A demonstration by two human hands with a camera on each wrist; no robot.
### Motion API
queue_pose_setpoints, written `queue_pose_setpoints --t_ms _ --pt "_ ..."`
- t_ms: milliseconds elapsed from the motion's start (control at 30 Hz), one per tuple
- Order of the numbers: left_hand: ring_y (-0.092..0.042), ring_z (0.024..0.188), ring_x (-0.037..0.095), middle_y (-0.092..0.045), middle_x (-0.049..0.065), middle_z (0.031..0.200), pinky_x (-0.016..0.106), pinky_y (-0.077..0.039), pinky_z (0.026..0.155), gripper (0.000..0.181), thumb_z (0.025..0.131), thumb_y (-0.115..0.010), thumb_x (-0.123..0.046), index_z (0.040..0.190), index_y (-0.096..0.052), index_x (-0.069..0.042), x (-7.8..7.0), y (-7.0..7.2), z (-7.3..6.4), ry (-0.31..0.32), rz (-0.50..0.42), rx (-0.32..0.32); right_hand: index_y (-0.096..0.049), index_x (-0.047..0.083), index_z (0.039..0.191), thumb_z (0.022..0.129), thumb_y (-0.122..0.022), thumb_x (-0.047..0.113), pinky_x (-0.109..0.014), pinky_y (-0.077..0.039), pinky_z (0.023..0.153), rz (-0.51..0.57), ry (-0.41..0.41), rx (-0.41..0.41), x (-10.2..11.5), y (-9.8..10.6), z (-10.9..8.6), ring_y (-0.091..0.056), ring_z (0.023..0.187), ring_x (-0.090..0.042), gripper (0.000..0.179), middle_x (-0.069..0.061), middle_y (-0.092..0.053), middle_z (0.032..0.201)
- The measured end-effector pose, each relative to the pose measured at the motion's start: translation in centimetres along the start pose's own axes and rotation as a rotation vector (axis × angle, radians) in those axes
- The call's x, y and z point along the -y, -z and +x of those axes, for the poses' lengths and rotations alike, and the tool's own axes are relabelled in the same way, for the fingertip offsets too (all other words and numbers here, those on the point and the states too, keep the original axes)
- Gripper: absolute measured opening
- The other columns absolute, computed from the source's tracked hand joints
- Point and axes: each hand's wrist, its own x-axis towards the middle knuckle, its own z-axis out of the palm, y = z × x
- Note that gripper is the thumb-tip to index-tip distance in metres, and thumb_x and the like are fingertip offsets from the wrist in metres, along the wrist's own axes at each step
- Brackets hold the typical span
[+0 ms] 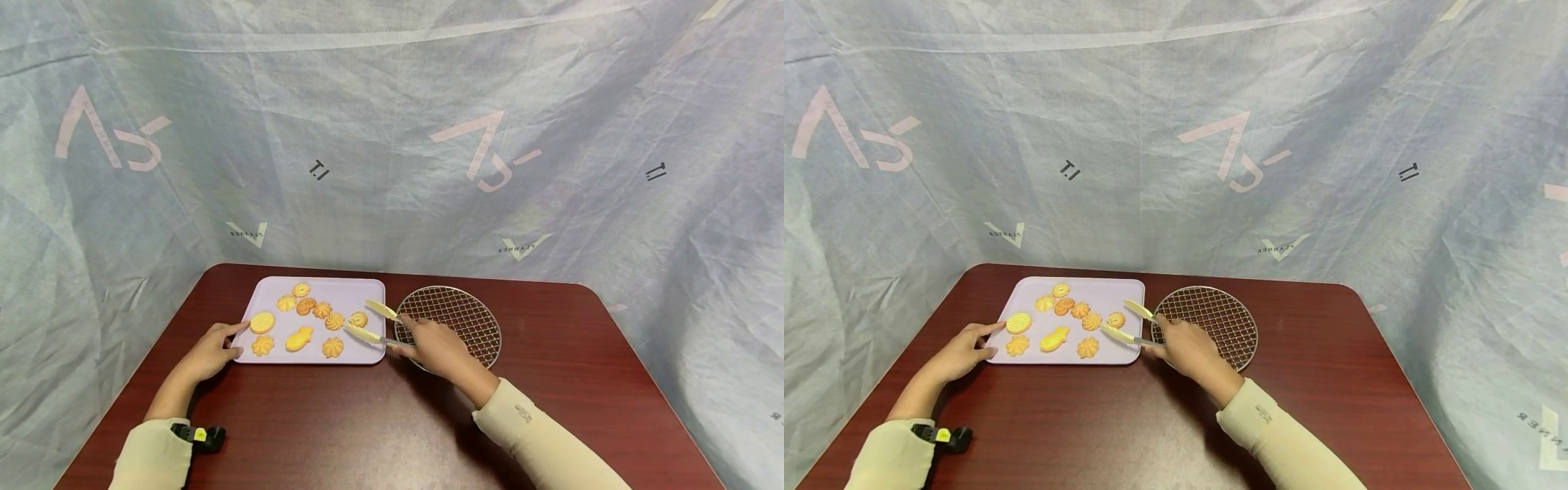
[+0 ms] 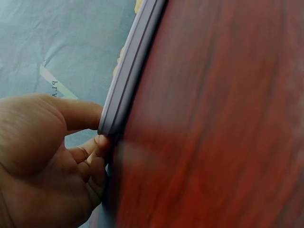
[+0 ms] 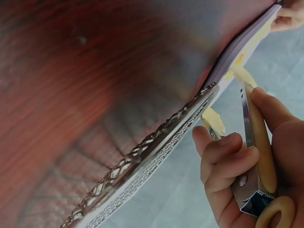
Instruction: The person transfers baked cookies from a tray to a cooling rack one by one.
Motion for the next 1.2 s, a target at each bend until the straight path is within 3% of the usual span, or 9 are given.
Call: queue_pose_setpoints --t_ms 167,467,1200 --pt "-0.047 0.089 0.029 -0.048 0.029 0.116 0.030 -0.039 0.069 0.055 0.092 -0.065 0.006 0.145 -0.049 0.013 0.0 0.0 0.0 -0.001 0.001 -0.001 -0.055 0.012 0.150 0.093 -0.072 0.051 -0.047 -0.057 0.070 -0.028 0.007 0.007 0.2 0.0 0.2 -0.070 0.086 -0.032 0.071 -0.017 -0.071 0.115" --pt "-0.046 0.089 0.029 -0.048 0.029 0.114 0.030 -0.039 0.071 0.055 0.092 -0.065 0.006 0.144 -0.049 0.014 -0.1 0.0 0.0 -0.009 0.009 -0.004 -0.057 0.013 0.149 0.094 -0.071 0.050 -0.043 -0.055 0.065 -0.043 0.031 0.000 0.4 -0.6 0.3 -0.069 0.079 -0.028 0.068 -0.012 -0.072 0.101" --pt "-0.046 0.088 0.027 -0.049 0.031 0.117 0.030 -0.039 0.070 0.055 0.092 -0.065 0.005 0.144 -0.049 0.015 -0.3 0.2 -0.2 -0.034 0.013 0.002 -0.065 0.013 0.138 0.096 -0.072 0.038 -0.043 -0.054 0.061 -0.037 0.123 -0.078 0.6 -1.1 -0.2 -0.068 0.073 -0.028 0.050 -0.009 -0.071 0.090"
